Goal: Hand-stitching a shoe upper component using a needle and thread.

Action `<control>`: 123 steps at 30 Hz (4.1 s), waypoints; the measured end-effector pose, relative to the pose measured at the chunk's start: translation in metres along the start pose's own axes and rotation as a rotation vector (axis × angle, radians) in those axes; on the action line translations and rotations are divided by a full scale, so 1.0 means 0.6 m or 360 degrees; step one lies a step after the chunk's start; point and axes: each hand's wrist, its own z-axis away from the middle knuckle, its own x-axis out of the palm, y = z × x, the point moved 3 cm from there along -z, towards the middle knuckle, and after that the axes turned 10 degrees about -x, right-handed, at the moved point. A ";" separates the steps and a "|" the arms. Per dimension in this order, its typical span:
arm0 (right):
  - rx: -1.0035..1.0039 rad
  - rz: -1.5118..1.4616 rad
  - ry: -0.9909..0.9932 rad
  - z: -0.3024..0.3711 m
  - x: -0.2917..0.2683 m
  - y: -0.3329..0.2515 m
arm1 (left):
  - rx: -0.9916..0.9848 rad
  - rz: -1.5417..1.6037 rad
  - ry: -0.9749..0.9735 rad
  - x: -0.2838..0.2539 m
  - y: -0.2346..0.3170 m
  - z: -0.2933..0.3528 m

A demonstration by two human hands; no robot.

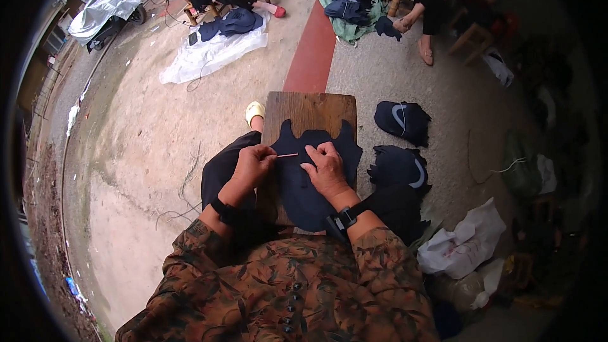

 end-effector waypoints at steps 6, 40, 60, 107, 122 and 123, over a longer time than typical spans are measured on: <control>0.0057 -0.0006 -0.0036 -0.001 -0.001 -0.002 | 0.0111 -0.0222 -0.0062 -0.002 0.014 -0.018; -0.0273 0.0423 -0.0809 -0.056 -0.008 -0.015 | 0.0875 -0.0755 0.0371 0.068 0.043 0.018; -0.0479 0.0351 -0.1018 -0.076 -0.034 0.003 | 0.0830 -0.0806 0.0445 0.061 0.072 0.031; 0.0290 0.0057 -0.0477 -0.010 -0.087 0.055 | 0.0775 -0.0541 -0.0328 0.066 0.093 -0.042; 0.0118 0.0188 -0.0901 -0.043 -0.087 0.055 | 0.0751 -0.0618 -0.0377 0.068 0.102 -0.053; 0.0124 0.0195 -0.0924 -0.042 -0.087 0.056 | 0.0775 -0.0595 -0.0402 0.071 0.101 -0.056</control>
